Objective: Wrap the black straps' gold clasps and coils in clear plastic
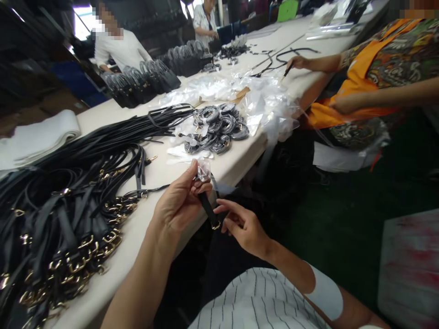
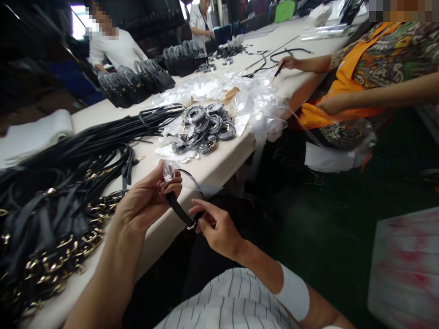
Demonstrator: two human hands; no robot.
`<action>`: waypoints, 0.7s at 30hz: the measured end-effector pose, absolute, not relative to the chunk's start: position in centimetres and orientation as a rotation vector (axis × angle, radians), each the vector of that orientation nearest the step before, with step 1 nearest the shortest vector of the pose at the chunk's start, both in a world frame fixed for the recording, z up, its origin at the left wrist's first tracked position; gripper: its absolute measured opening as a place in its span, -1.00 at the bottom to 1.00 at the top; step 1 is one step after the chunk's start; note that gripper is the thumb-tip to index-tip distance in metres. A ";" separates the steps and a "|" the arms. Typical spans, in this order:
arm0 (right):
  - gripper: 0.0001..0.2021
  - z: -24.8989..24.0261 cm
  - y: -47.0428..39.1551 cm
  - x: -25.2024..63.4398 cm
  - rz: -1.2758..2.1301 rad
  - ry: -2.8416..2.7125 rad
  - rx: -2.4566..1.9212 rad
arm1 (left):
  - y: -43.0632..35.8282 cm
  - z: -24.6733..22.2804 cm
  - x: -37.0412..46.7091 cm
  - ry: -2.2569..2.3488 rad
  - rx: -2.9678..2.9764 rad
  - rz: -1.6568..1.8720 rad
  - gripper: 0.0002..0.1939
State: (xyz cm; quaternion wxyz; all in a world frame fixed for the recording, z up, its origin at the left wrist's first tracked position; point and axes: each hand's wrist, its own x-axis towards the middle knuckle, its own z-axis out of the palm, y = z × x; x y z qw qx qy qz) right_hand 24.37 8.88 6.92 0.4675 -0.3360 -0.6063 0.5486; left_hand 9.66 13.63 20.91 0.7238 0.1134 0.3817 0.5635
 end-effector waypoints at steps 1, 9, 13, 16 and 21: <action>-0.52 7.0 9.1 24.7 1.109 -1.529 -0.851 | 13.8 20.9 9.8 0.851 0.270 1.230 -0.76; -0.78 10.3 12.0 25.8 -0.241 -2.122 -0.498 | 15.0 21.2 11.7 0.950 0.433 1.115 -0.75; -0.88 13.1 14.3 25.8 -0.570 -2.030 -0.317 | 16.1 21.7 11.5 0.886 0.412 1.110 -0.82; -0.87 15.6 15.0 26.9 -0.686 -1.957 -0.271 | 16.6 21.6 10.6 0.790 0.426 1.026 -0.76; -0.75 18.0 14.3 30.1 -0.541 -1.953 -0.206 | 15.2 18.5 9.5 0.434 0.608 0.786 -0.44</action>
